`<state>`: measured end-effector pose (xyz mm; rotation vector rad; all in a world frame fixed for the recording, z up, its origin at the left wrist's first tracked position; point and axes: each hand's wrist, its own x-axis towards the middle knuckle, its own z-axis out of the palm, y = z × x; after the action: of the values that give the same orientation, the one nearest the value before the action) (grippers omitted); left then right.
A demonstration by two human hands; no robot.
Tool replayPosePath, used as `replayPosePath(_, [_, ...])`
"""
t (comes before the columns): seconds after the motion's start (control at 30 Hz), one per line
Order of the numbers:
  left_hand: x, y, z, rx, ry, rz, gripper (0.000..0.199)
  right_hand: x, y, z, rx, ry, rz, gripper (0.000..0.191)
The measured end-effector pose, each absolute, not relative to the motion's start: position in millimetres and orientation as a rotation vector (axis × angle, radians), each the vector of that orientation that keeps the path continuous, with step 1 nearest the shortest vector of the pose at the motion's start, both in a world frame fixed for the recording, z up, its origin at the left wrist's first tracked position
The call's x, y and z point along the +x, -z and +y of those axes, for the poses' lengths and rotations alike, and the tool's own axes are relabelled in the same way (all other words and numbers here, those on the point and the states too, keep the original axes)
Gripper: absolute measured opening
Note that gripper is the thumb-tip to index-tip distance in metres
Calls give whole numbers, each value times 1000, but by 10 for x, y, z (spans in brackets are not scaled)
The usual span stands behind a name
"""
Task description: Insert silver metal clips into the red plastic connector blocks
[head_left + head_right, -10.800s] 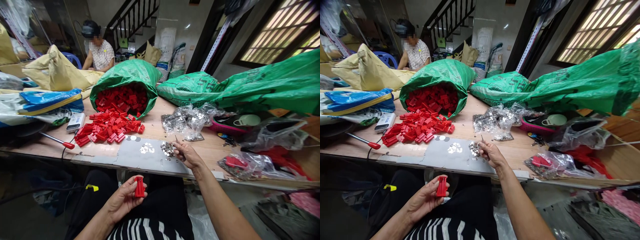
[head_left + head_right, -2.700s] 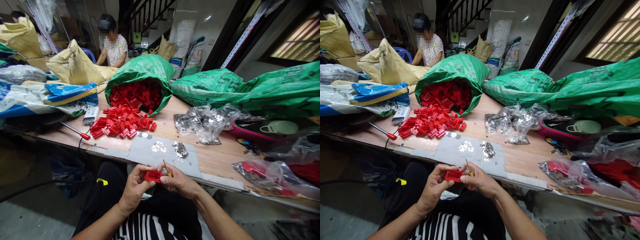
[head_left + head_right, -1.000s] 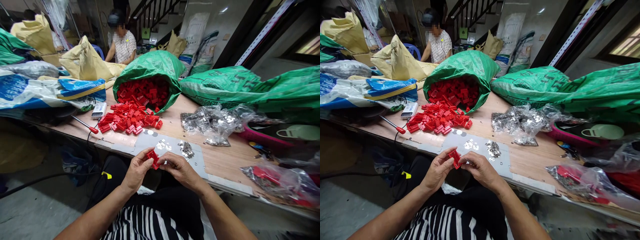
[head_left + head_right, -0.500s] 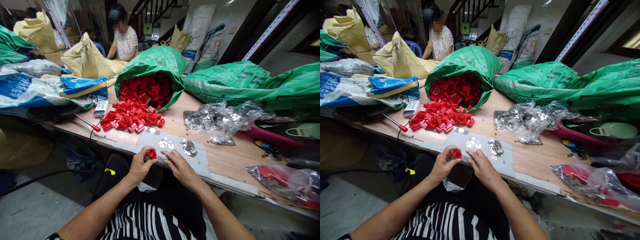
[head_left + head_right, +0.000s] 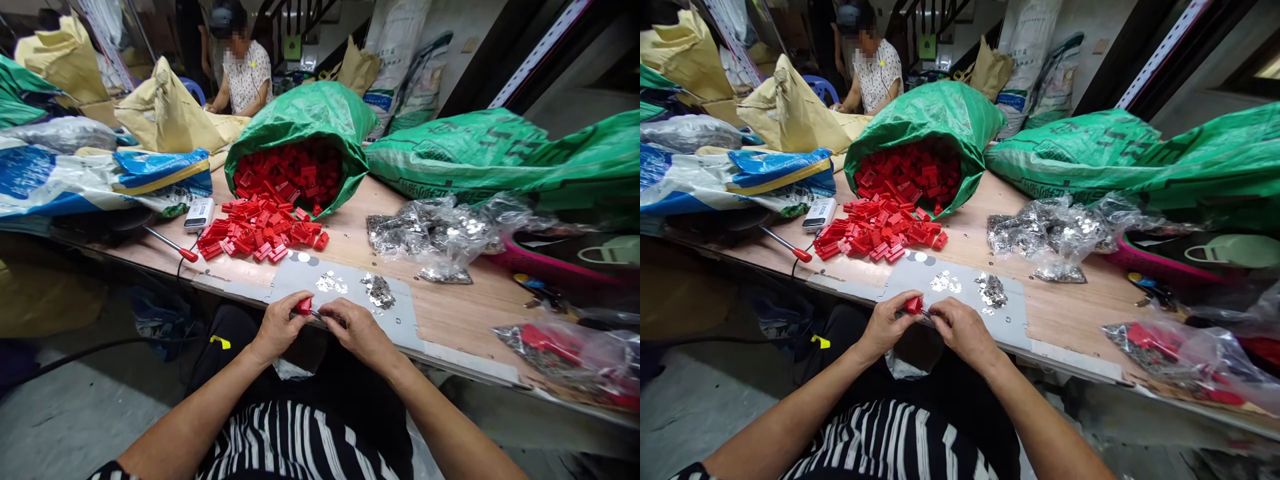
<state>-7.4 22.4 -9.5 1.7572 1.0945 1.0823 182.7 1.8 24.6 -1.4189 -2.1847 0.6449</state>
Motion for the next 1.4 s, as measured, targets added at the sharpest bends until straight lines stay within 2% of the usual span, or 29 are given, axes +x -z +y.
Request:
replayPosePath(0.8, [-88, 82, 235, 1702, -1055, 1069, 36, 1852, -237, 58, -1438, -741, -2132, 19])
replayPosePath(1.0, [-70, 79, 228, 1681, -1069, 1087, 36, 1786, -241, 11, -1524, -636, -2165, 17])
replayPosePath(1.23, [-35, 92, 209, 1664, -1119, 1121, 31, 1482, -276, -149, -1759, -336, -2224, 18])
replayPosePath(1.4, [-41, 68, 187, 1650, -1104, 1119, 29, 1548, -233, -148, -1702, -425, -2185, 15])
